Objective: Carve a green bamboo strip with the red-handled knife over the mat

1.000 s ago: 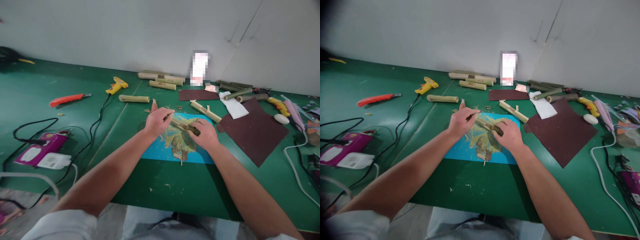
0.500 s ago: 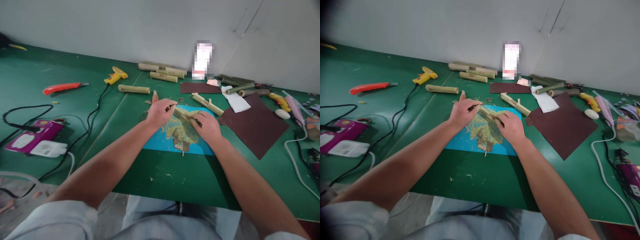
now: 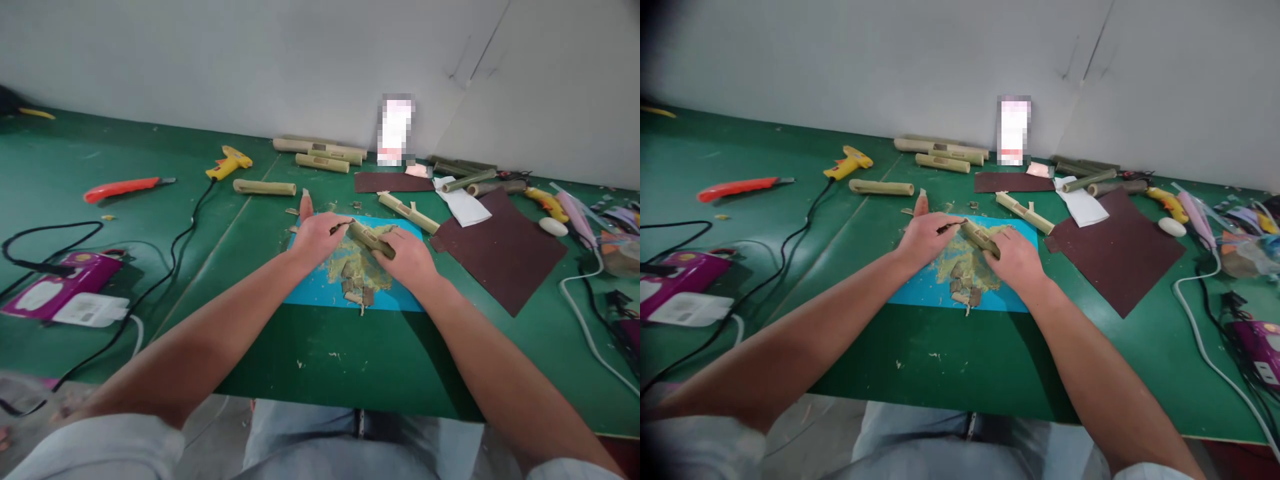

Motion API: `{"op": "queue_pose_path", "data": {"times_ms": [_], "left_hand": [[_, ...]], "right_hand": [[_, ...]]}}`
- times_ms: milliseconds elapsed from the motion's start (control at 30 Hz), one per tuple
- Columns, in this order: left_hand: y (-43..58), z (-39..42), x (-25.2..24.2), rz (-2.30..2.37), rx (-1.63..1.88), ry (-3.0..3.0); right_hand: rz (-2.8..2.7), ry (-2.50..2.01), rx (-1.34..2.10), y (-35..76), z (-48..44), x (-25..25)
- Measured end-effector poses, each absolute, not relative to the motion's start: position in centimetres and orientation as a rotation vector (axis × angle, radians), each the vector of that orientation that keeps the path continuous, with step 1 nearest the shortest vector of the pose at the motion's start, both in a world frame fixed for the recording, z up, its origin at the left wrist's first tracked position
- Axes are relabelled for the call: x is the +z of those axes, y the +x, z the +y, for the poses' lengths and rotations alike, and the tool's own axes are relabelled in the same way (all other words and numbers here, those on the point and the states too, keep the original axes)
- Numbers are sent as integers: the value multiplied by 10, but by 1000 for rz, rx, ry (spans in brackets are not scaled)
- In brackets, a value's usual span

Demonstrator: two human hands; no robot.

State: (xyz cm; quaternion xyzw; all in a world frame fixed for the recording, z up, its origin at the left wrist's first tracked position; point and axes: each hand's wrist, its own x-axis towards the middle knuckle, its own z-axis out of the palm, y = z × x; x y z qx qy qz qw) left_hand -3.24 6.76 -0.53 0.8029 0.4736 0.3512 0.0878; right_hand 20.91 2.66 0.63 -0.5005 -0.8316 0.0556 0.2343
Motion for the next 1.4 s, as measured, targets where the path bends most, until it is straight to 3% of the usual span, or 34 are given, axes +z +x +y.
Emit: {"op": "queue_pose_path", "data": {"times_ms": [867, 1400], "left_hand": [[-18, 62, -8, 1158, 891, 2577], [-25, 66, -5, 1426, 937, 2501]], "right_hand": [[-2243, -1418, 239, 204, 22, 3], [-2269, -1429, 242, 198, 15, 8]]}}
